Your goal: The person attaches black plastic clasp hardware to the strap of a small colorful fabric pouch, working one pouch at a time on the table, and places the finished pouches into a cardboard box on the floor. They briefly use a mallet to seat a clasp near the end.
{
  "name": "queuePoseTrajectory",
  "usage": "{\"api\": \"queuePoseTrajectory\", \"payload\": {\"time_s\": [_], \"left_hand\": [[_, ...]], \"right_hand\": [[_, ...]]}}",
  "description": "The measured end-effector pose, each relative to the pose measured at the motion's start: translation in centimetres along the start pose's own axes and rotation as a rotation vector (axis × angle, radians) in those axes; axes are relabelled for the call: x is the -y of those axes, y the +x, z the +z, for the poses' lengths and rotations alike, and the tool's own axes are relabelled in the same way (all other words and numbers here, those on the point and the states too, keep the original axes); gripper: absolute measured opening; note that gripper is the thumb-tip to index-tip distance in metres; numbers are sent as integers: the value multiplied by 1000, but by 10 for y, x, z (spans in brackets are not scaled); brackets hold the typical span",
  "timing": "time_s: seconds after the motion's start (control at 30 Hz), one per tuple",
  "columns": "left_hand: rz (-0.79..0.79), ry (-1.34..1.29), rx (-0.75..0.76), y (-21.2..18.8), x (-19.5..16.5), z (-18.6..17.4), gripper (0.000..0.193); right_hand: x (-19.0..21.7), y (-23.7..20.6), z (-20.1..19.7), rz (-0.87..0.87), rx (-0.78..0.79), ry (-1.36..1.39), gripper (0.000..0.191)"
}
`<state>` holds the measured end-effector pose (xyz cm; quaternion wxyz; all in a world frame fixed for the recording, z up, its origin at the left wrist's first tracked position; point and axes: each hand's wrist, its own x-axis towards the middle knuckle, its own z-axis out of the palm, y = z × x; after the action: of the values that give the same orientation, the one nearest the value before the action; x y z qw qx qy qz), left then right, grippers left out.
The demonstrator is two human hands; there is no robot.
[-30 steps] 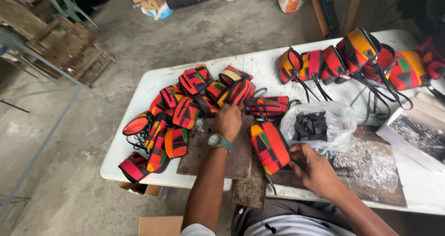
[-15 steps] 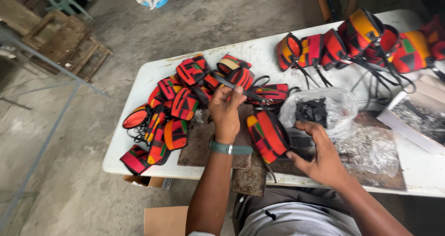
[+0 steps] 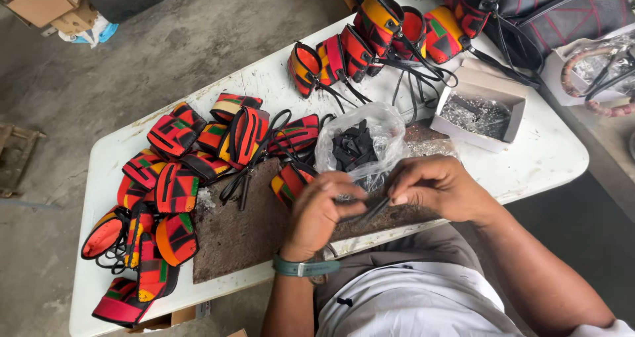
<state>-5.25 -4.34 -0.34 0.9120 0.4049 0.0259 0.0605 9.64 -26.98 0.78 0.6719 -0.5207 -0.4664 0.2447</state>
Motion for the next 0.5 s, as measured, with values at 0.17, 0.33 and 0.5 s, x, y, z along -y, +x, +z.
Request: {"api": "queuePoseTrajectory", "payload": {"time_s": [0.17, 0.33, 0.5], "left_hand": [[-258, 306, 213, 2, 37, 15, 32], [-85, 378, 11, 11, 67, 26, 37], [-44, 408, -31, 11, 79, 25, 43]], "right_hand": [[16, 1, -8, 6, 102, -349, 12], [21, -6, -34, 56, -135, -532, 36], [30, -22, -81, 168, -385, -819, 17]]}}
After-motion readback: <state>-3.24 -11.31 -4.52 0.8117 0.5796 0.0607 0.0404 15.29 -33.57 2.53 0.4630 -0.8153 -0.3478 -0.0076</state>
